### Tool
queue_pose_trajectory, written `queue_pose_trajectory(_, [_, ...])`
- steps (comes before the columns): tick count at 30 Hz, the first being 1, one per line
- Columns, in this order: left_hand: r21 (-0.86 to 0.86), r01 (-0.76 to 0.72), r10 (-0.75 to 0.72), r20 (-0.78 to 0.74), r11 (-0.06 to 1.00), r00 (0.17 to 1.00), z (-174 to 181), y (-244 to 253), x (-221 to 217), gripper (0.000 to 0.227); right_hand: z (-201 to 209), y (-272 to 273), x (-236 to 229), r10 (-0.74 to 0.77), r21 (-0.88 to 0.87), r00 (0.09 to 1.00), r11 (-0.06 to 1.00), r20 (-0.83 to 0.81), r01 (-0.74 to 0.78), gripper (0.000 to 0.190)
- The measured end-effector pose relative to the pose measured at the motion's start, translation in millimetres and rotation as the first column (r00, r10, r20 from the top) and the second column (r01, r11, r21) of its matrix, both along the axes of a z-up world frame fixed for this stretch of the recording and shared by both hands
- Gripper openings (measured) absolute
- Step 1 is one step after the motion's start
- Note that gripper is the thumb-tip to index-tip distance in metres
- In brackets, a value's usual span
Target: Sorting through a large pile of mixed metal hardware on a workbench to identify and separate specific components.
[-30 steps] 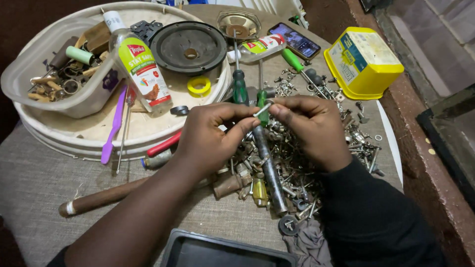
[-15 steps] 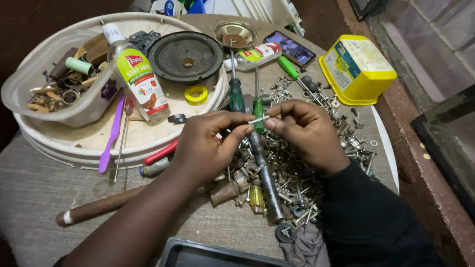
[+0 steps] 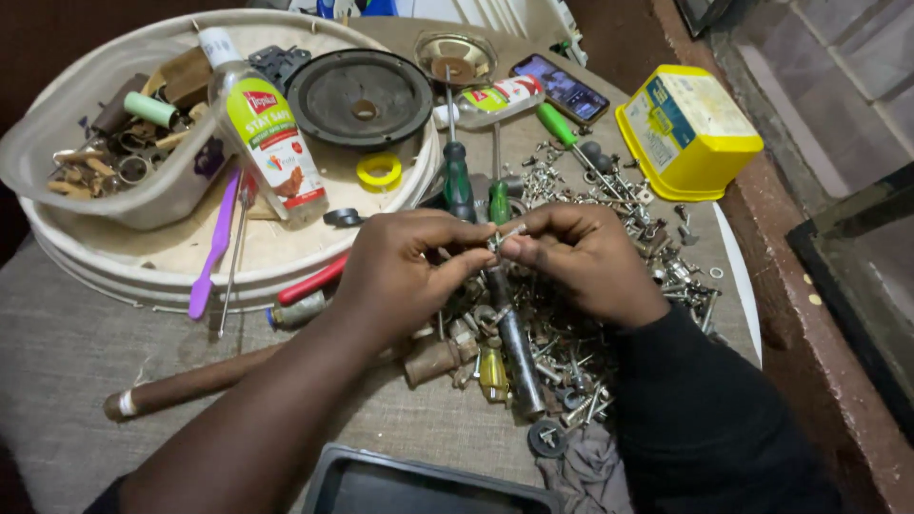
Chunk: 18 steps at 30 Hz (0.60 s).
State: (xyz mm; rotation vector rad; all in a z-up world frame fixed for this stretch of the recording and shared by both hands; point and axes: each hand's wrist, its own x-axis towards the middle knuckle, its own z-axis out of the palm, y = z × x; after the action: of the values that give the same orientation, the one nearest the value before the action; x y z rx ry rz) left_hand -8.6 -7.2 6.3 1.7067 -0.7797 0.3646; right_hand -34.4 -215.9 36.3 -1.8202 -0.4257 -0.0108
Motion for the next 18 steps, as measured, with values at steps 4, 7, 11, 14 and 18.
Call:
queue_pose_trajectory(4, [-0.001, 0.036, -0.036, 0.016, 0.999, 0.999, 10.1, 2.4, -5.6, 0.032, -1.7, -6.1, 5.2, 0.020, -0.019, 1.000, 1.000, -0.010, -0.020, 0.011])
queue_pose_trajectory(7, [0.034, 0.011, -0.014, 0.098, 0.999, 0.995, 7.9, 0.6, -5.4, 0.022, -15.7, -16.0, 14.1, 0.064, -0.020, 0.997, 0.998, -0.050, -0.065, 0.016])
queue_pose_trajectory(11, [-0.032, 0.047, -0.043, 0.116, 0.998, 0.992, 6.3, -0.8, -8.2, 0.018, -17.7, -19.9, 11.4, 0.102, -0.041, 0.994, 0.994, -0.024, -0.103, 0.017])
queue_pose_trajectory(14, [-0.074, 0.076, -0.068, 0.116, 0.994, 0.991, 9.1, -1.6, -7.7, 0.018, -16.7, -22.4, 14.2, 0.132, -0.028, 0.991, 0.991, -0.016, -0.132, 0.016])
queue_pose_trajectory(18, [-0.138, 0.090, -0.084, 0.045, 0.986, 0.995, 5.2, -3.5, -7.8, 0.017, -4.1, -18.1, 7.9, 0.113, -0.006, 0.993, 0.994, -0.024, -0.113, 0.017])
